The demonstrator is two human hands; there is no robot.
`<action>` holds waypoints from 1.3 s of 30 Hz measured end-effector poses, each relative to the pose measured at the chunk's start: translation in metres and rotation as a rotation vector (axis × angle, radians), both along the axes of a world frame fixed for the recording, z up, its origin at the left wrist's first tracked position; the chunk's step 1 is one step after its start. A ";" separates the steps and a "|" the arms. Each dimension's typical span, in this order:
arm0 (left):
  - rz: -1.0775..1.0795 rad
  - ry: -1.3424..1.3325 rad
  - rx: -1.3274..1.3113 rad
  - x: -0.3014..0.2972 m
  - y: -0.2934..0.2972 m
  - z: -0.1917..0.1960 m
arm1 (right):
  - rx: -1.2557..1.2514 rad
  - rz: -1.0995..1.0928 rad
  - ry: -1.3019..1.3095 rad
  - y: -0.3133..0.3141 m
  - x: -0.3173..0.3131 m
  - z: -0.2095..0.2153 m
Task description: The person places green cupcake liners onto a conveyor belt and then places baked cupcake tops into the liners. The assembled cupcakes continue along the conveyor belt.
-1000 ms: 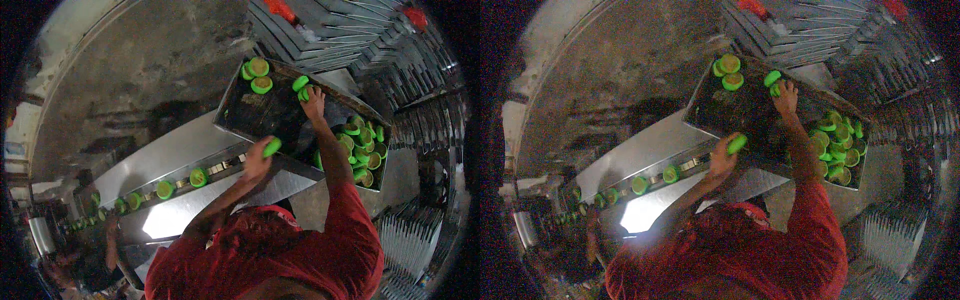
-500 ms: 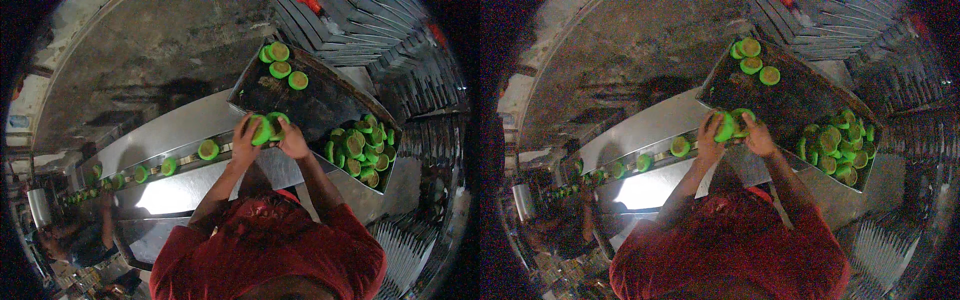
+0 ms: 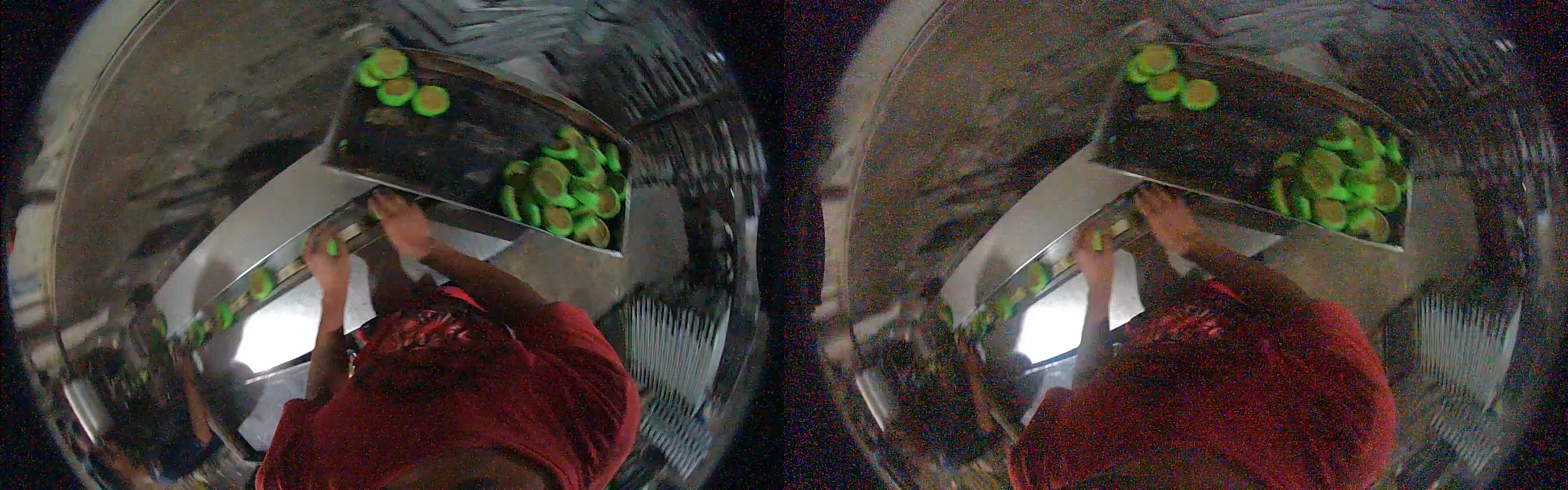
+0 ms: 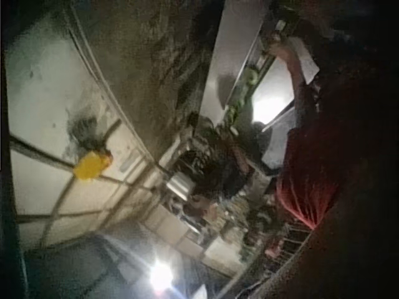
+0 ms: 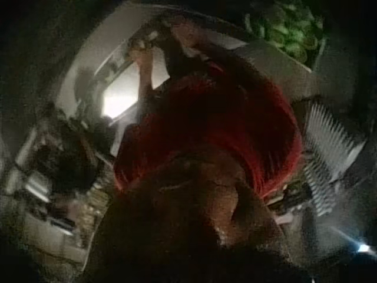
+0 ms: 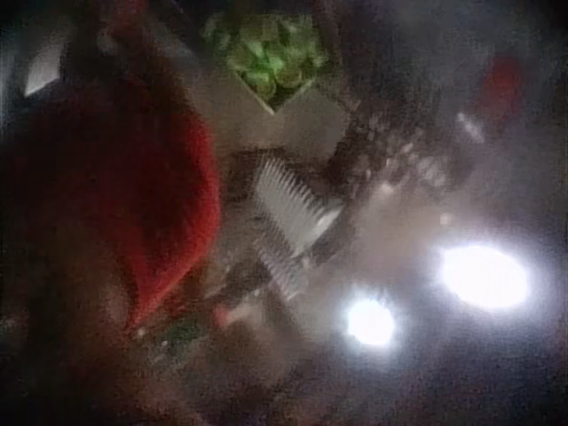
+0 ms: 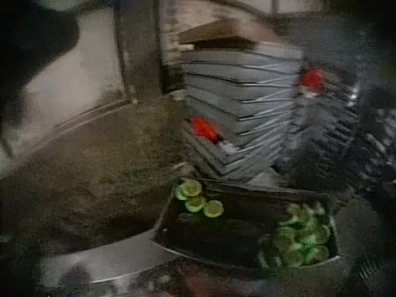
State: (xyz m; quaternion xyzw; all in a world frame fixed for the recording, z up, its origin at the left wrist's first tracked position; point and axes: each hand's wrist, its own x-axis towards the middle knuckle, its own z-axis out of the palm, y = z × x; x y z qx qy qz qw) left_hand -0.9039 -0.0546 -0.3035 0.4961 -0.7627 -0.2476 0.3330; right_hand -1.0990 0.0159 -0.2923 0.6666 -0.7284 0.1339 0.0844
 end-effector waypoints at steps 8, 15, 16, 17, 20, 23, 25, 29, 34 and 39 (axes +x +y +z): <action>-0.436 0.136 0.149 -0.184 0.004 0.087 | -0.254 -0.038 -0.526 0.095 -0.179 0.091; -1.016 0.013 -0.229 -0.394 0.103 0.046 | 0.315 -1.502 -0.312 0.296 -0.450 0.048; -1.048 -0.073 -0.215 -0.399 0.100 0.030 | 0.233 -1.502 -0.383 0.288 -0.446 0.024; -1.056 -0.064 -0.141 -0.397 0.125 0.042 | 0.133 -1.505 -0.450 0.305 -0.446 0.006; -0.967 0.032 0.032 -0.411 0.106 0.031 | -0.168 -1.304 -0.549 0.309 -0.471 -0.058; -0.770 0.162 -0.024 -0.391 0.083 0.009 | -0.422 -0.857 -0.587 0.304 -0.505 -0.110; -0.679 0.163 -0.023 -0.401 0.091 -0.009 | -0.478 -0.992 -0.804 0.273 -0.519 -0.138; -0.546 0.215 0.009 -0.449 0.113 -0.016 | -0.389 -0.850 -0.798 0.159 -0.499 -0.130; -0.073 0.192 -0.167 -0.419 0.102 -0.047 | -0.413 -0.654 -0.641 0.082 -0.485 -0.075; 0.381 -0.388 -0.157 -0.232 0.066 -0.107 | -0.232 -0.233 -1.390 0.053 -0.406 0.002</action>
